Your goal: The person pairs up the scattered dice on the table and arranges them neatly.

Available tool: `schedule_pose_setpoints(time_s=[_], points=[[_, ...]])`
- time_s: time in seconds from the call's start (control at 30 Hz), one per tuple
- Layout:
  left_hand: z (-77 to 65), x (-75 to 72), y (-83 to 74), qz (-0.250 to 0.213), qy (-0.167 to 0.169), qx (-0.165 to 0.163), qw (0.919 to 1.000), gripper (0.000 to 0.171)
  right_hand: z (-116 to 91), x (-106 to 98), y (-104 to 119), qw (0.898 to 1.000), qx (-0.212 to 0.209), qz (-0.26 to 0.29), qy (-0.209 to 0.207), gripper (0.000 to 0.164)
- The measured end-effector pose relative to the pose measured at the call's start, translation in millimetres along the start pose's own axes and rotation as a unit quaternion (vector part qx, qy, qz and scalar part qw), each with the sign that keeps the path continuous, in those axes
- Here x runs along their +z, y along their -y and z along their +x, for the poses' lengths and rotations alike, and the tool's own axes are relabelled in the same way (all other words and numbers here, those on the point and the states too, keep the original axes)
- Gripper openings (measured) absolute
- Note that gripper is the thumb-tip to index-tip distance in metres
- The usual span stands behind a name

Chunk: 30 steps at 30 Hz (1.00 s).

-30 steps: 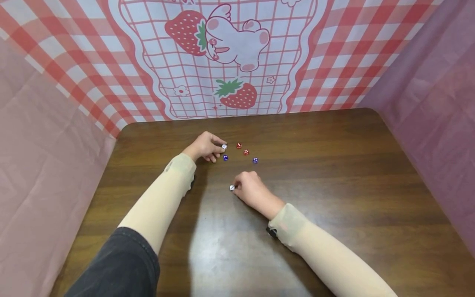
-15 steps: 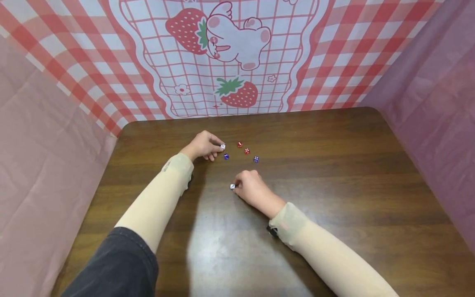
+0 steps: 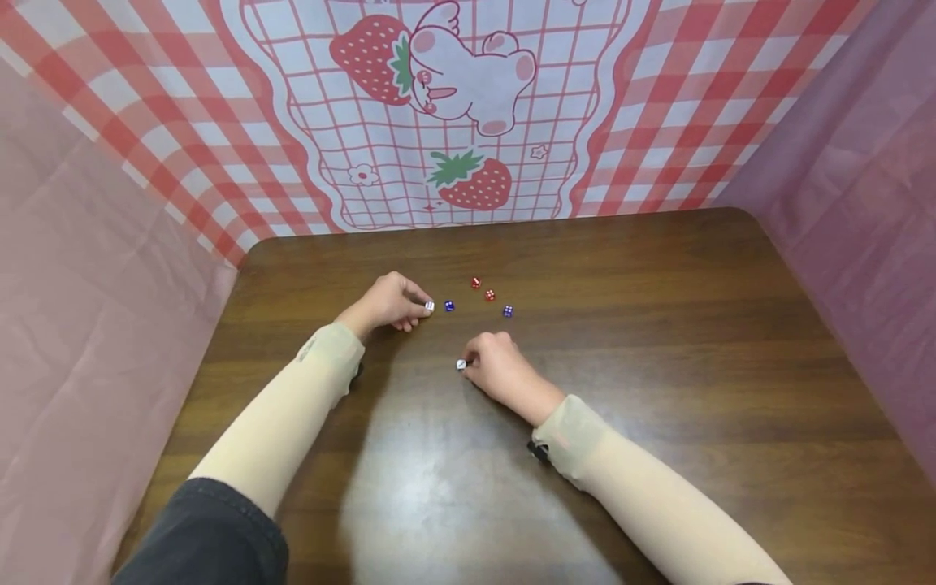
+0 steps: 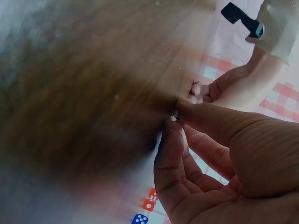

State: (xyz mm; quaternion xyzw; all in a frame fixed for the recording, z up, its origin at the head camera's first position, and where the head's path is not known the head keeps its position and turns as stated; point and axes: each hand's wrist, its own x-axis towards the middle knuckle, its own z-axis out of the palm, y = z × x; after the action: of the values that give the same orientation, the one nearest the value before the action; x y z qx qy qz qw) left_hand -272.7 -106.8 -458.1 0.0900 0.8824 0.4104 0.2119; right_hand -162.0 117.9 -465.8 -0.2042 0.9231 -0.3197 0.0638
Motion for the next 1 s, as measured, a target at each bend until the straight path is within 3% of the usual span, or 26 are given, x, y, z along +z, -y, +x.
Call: schedule_pose_setpoints(time_s=[0.37,0.57,1.0], points=[[-33.5,26.3,-4.8,0.025,0.043,0.033,0.9982,0.011,0,-1,1,1.000,-0.001,-0.001,0.002,0.009],[-44.8,40.4,-8.4,0.019,0.054,0.034,0.9978,0.009,0,0,0,1.000,-0.002,-0.002,0.002,0.009],[-65.4,62.3,-21.2,0.062,0.062,0.064,0.9940,0.005,1,2,-1,1.000,-0.001,-0.012,0.000,0.008]])
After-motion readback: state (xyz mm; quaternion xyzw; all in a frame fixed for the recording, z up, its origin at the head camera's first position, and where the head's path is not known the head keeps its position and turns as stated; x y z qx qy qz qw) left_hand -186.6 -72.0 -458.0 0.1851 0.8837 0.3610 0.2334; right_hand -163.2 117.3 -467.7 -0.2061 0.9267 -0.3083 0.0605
